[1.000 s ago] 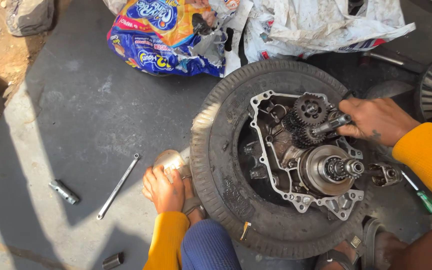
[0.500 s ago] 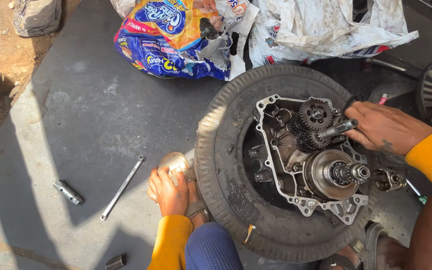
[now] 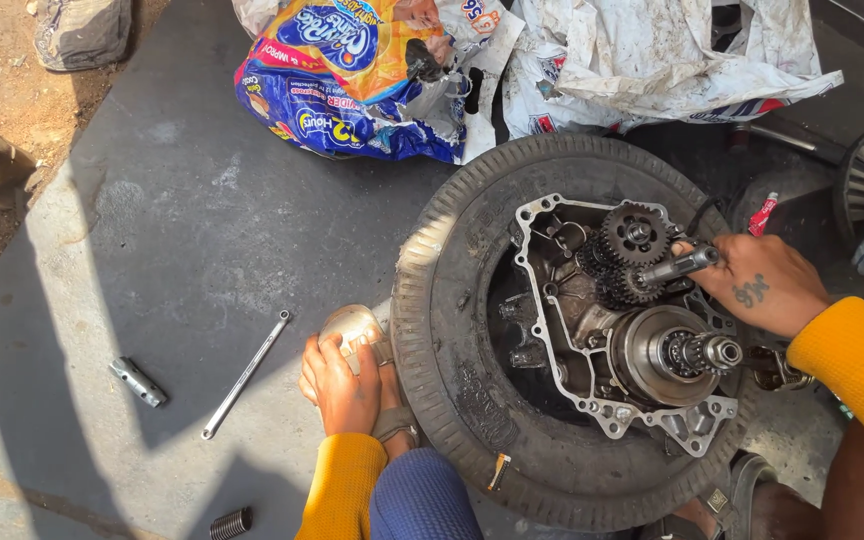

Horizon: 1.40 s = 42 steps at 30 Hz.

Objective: The person is assembling or repairing a motorcycle engine crankcase and internal gears while it sits on a tire.

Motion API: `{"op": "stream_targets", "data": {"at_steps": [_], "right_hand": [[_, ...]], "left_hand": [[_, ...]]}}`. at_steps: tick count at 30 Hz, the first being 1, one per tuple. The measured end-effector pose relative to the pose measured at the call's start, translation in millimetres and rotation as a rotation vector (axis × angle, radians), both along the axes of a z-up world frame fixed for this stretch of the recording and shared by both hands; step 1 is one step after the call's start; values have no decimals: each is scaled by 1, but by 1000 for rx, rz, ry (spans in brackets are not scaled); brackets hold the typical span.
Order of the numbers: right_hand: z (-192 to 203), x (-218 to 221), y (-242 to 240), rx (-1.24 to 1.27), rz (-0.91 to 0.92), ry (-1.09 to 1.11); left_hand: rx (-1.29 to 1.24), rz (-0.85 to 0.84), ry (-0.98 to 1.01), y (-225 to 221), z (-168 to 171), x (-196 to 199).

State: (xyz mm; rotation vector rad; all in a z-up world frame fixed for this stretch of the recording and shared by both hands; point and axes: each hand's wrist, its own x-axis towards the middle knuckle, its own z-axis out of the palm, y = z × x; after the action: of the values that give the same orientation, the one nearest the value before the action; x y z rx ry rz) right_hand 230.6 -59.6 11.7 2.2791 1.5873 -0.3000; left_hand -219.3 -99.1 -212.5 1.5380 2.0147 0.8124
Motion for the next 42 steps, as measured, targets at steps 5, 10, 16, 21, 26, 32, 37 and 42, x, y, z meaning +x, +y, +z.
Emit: {"op": "stream_targets", "data": {"at_steps": [5,10,16,21,26,32,37,42], "right_hand": [[24,-7,10,-99,142,-76],[41,-19,30,-118,740,-306],[15,20,35,30,1138,-246],[-1,43,43,86,1206,-180],[-5,44,43,144,1144,-20],[-2,39,36,36,974,-49],[0,33,31,28,949,-7],[6,29,33,97,927,56]], "left_hand": [[13,2,-18,-2,11,3],[97,26,-73,-8,27,2],[167,-14,-54,-10,34,5],[152,-7,-38,-14,42,9],[299,46,-132,-13,73,15],[406,-512,-400,29,166,62],[451,-975,-608,74,216,132],[537,-1251,-717,106,198,204]]}}
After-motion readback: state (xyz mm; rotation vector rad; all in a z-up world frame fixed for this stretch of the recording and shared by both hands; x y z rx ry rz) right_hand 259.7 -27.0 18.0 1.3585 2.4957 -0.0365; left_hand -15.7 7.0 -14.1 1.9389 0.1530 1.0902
